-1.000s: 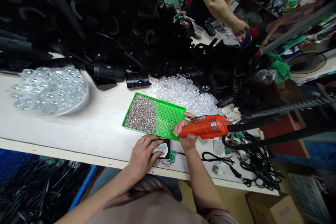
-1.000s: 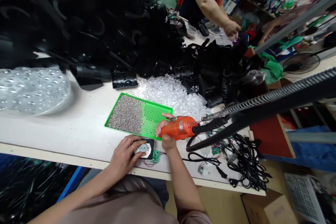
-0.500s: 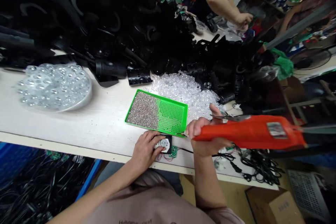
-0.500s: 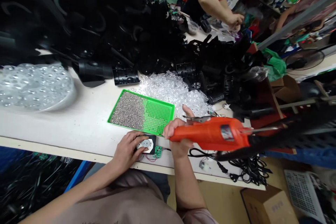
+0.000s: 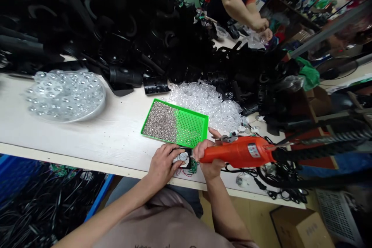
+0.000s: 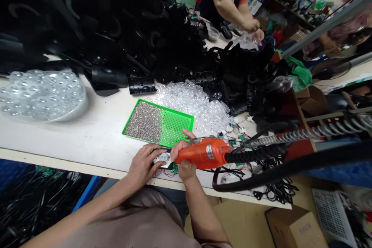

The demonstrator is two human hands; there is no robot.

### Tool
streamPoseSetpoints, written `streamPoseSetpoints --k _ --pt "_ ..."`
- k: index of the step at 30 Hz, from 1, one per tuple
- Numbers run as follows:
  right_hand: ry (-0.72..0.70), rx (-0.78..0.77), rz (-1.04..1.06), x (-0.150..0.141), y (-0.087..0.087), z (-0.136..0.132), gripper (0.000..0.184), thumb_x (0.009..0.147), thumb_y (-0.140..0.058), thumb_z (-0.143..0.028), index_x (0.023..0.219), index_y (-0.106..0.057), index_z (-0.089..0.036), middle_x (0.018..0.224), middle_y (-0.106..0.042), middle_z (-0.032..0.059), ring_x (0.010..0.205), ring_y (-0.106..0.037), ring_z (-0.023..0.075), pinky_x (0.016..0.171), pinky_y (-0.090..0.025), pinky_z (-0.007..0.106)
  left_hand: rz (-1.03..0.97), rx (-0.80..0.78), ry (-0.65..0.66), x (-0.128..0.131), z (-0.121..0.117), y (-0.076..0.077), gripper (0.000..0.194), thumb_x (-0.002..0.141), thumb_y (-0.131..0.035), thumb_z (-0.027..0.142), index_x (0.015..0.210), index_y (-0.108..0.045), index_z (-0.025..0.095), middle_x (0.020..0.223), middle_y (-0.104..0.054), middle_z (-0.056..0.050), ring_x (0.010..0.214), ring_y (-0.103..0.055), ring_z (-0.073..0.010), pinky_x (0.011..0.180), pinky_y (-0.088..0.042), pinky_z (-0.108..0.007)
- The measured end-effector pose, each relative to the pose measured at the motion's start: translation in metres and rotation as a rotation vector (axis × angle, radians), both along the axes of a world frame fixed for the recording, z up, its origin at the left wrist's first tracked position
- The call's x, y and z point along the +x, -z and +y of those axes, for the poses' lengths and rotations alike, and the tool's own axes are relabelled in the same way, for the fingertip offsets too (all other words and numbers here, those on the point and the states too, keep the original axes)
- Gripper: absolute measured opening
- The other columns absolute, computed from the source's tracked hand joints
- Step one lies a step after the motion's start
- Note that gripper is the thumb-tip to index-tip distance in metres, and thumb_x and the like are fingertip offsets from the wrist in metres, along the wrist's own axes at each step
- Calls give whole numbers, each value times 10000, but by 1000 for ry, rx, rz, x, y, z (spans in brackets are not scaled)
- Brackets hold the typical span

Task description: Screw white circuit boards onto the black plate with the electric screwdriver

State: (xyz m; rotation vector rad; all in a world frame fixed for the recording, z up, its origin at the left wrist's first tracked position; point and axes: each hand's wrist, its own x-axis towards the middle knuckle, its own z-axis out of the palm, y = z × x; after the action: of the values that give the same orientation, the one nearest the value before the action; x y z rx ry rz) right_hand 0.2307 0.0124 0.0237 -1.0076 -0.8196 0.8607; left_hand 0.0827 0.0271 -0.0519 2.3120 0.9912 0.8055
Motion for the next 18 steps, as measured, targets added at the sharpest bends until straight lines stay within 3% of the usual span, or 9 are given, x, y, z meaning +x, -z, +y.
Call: streamPoseSetpoints --k 14,18 --pt "-71 53 -132 -1 14 -9 625 674 -634 -735 1077 -532 -268 495 -482 -85 369 -397 120 433 -351 278 -25 7 1 -1 0 0 236 890 -606 282 1117 -629 222 1074 -640 -76 985 -572 -238 831 -487 -385" --pt "-82 44 -118 -2 10 -8 606 682 -636 -726 1076 -539 -275 494 -484 -81 367 -410 127 428 -365 283 -24 9 2 -1 1 -2 231 891 -602 279 1114 -629 225 1072 -639 -78 979 -575 -236 822 -492 -381"
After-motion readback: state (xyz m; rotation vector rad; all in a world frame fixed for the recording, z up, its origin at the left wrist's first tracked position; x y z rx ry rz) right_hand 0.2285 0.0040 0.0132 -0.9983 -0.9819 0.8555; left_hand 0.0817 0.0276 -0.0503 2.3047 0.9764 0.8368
